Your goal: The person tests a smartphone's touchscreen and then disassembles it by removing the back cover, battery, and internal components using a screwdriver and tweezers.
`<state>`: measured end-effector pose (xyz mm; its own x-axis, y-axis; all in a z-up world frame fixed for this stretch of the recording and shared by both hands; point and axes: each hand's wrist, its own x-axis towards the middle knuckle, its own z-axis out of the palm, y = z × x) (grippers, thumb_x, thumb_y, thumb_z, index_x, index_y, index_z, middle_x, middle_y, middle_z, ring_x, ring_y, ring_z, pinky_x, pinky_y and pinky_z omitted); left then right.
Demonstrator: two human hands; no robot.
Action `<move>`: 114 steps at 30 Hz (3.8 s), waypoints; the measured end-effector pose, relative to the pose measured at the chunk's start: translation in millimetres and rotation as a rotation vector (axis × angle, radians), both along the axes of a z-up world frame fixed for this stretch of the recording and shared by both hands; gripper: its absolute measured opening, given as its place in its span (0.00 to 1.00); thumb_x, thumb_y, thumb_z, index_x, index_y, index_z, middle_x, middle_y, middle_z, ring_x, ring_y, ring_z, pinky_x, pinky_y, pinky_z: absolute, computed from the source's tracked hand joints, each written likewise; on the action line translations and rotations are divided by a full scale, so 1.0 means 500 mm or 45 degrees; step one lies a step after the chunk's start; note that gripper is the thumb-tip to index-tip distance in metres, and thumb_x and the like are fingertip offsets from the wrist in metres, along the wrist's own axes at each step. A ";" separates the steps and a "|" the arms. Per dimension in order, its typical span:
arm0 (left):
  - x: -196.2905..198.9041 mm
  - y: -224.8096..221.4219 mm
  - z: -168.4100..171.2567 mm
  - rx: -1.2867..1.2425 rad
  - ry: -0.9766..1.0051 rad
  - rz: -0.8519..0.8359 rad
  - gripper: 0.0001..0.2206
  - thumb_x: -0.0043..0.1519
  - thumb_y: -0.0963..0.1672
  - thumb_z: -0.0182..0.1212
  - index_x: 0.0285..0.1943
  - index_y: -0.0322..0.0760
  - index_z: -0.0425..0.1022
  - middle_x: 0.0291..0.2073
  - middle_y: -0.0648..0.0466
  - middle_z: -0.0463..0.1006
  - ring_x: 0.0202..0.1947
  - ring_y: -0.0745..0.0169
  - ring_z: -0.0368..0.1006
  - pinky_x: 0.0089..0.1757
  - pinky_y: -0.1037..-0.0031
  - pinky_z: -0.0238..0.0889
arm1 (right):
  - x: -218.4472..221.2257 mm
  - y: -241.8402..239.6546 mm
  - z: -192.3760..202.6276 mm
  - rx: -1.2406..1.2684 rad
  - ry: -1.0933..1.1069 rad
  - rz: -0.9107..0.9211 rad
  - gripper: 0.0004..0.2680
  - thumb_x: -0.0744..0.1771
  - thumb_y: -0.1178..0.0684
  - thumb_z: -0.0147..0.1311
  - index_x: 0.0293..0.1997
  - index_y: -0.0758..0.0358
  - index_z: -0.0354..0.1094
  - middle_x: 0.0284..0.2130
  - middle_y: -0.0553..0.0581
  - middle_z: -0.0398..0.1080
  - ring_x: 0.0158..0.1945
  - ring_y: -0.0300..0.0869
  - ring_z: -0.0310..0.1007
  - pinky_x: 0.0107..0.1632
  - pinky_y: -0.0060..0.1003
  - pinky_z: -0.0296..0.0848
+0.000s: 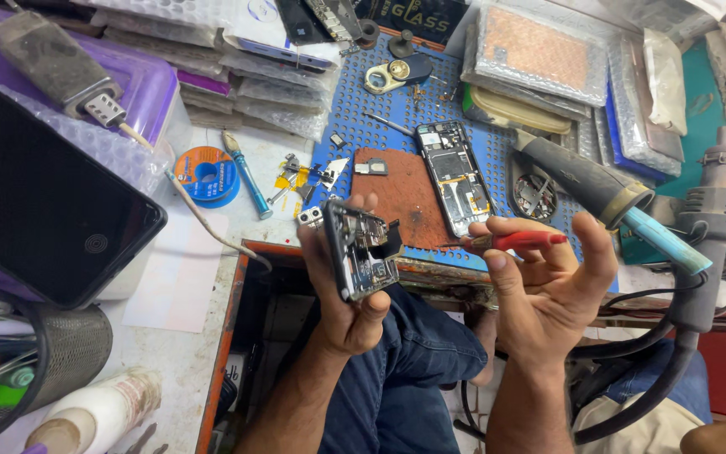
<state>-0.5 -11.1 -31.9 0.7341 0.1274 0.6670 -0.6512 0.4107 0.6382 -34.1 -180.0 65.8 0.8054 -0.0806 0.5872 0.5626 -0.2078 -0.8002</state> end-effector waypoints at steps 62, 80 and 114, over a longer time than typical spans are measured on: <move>-0.023 0.031 0.032 0.438 -0.202 0.478 0.37 0.53 0.42 0.81 0.60 0.52 0.50 0.44 0.53 0.72 0.53 0.51 0.73 0.65 0.32 0.59 | 0.080 0.003 -0.161 -0.596 -0.802 0.092 0.21 0.66 0.67 0.55 0.53 0.51 0.41 0.43 0.66 0.71 0.42 0.64 0.82 0.41 0.53 0.82; -0.026 0.039 0.023 0.482 -0.201 0.448 0.36 0.56 0.43 0.80 0.62 0.53 0.50 0.46 0.54 0.71 0.55 0.53 0.72 0.67 0.34 0.59 | 0.082 0.007 -0.165 -0.643 -0.851 0.026 0.22 0.65 0.69 0.57 0.52 0.56 0.40 0.42 0.66 0.71 0.40 0.64 0.82 0.39 0.50 0.82; -0.031 0.046 0.018 0.422 -0.183 0.377 0.25 0.63 0.45 0.69 0.60 0.51 0.52 0.45 0.52 0.71 0.57 0.50 0.72 0.69 0.34 0.55 | 0.071 0.028 -0.066 -0.821 -0.807 0.207 0.22 0.62 0.67 0.66 0.51 0.52 0.50 0.41 0.71 0.73 0.42 0.64 0.81 0.41 0.52 0.81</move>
